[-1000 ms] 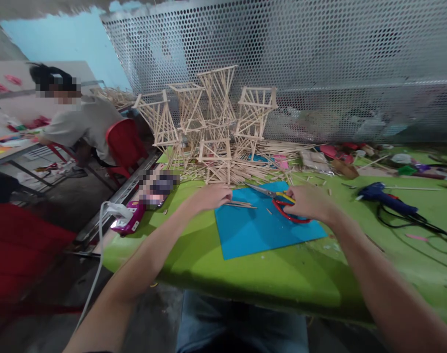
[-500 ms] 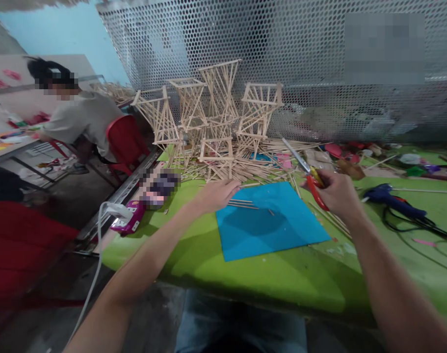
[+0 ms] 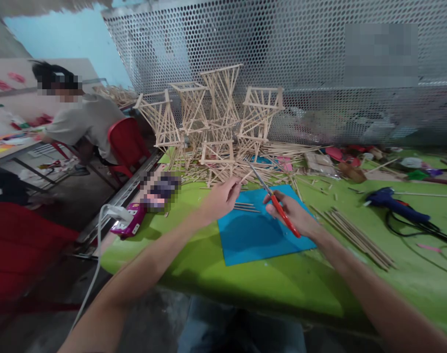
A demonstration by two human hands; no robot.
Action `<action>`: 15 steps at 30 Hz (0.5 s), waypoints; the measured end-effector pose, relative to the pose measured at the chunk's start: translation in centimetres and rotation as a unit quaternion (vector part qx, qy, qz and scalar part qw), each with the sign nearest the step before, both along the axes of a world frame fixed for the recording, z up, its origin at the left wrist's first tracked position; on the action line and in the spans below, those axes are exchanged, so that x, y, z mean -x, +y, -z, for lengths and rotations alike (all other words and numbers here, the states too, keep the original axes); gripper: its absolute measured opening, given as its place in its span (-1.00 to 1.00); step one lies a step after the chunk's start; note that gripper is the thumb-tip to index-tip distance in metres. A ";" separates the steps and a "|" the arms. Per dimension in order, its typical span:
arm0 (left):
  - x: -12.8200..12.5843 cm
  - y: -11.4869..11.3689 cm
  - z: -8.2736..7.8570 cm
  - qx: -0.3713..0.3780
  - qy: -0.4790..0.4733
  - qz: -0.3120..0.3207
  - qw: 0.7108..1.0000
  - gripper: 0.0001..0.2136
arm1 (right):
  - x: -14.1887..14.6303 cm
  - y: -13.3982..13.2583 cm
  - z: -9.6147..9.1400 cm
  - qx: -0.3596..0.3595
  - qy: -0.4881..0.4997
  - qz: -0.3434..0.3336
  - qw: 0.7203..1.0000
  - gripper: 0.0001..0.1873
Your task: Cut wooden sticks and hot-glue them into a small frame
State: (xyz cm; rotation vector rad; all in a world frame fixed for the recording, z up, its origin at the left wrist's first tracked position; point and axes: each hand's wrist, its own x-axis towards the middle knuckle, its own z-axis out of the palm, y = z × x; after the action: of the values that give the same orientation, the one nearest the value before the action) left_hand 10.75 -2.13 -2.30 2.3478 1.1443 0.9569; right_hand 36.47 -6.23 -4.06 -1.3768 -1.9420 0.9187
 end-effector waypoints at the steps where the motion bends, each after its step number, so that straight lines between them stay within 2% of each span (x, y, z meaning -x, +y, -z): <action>1: -0.1 -0.1 0.0 0.006 -0.010 0.007 1.000 -0.73 | 0.2 -0.2 -0.2 0.018 0.018 -0.005 1.000 -0.51; 3: -0.2 -0.3 0.1 0.019 -0.035 0.020 0.999 -0.74 | 0.4 -0.4 -0.7 0.027 0.037 -0.014 0.999 -0.47; 7: -0.2 -0.4 0.3 0.042 -0.063 0.021 0.997 -0.72 | 0.4 -0.7 -1.1 -0.007 0.024 -0.040 0.999 -0.47; 11: -0.2 -0.7 0.3 0.008 -0.043 0.021 0.999 -0.71 | 0.2 -0.5 -0.6 0.024 0.009 -0.054 0.998 -0.45; 15: -0.2 -0.9 0.1 -0.014 -0.024 0.013 1.000 -0.70 | 0.1 -0.3 0.0 -0.030 -0.033 -0.036 0.998 -0.53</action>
State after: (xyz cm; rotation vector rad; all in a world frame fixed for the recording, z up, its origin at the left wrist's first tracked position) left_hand 10.93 -3.08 -2.39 2.3424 1.0874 1.0213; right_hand 36.32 -6.55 -4.04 -1.3265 -2.0637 0.8514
